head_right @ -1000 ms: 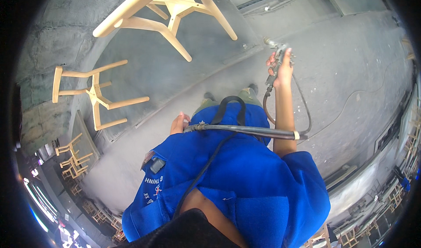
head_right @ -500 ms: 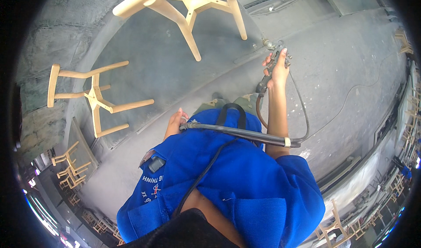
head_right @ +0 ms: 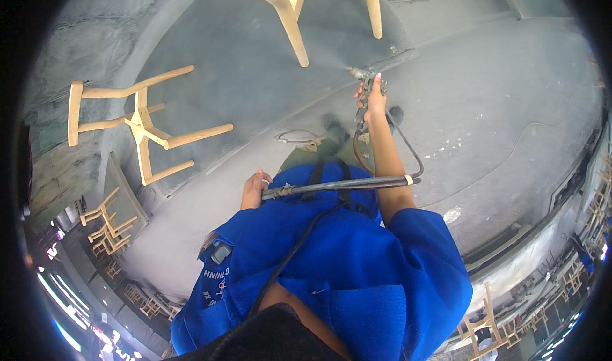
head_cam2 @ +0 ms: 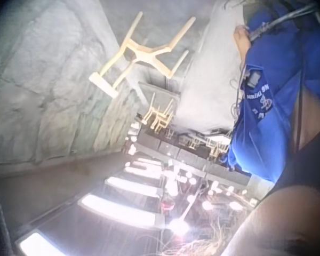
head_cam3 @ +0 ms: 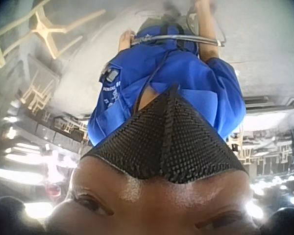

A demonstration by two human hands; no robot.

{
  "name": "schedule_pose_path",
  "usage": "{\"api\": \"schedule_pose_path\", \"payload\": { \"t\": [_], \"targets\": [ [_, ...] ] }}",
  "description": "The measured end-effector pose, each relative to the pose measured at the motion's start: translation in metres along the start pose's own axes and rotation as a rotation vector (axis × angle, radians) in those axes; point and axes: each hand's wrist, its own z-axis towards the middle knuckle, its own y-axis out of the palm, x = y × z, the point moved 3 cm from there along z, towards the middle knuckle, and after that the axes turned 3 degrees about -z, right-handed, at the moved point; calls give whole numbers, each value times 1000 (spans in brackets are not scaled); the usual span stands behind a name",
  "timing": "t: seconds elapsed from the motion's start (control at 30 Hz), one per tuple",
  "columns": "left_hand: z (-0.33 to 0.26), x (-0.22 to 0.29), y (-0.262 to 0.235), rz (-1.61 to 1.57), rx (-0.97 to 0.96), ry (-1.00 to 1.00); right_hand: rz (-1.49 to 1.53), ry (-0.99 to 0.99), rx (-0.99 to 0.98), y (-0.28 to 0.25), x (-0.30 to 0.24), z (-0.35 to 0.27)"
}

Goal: The person uses a spray gun to apply finish to wooden chair frames. They repeatedly pick up chairs, spray all sides, and place them back on the floor. The person also briefly adjusts the spray gun and walks to a container to refill the spray gun.

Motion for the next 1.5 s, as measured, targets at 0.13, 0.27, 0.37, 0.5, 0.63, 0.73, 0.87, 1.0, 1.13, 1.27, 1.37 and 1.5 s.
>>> {"api": "schedule_pose_path", "payload": {
  "t": [0.13,0.27,0.37,0.5,0.63,0.73,0.87,1.0,1.13,1.27,1.37,1.5],
  "targets": [
    [-6,-5,-3,19,49,2,-120,103,207,-15,28,14],
    [-4,1,-6,-133,29,-86,-97,59,102,-1,-2,-18],
    [2,10,3,-155,-48,13,31,-70,-93,23,-56,-69],
    [18,21,24,-214,-134,109,200,-250,-310,49,-138,-159],
    [34,33,37,-276,-196,173,45,-496,-431,69,-204,-250],
    [48,49,56,-234,-207,266,-272,-754,-615,103,-236,-302],
    [62,69,79,-199,-299,383,-694,-906,-570,144,-271,-337],
    [67,74,87,-233,-341,370,-978,-1038,-261,153,-314,-345],
    [73,81,91,-285,-372,356,-852,-1120,98,113,-362,-350],
    [90,139,75,-347,-201,589,-743,-1156,344,58,-399,-346],
    [106,236,41,-522,-42,923,-603,-1210,412,18,-413,-340],
    [99,368,-4,-515,200,1360,-614,-1142,354,-20,-383,-309]
  ]
}}
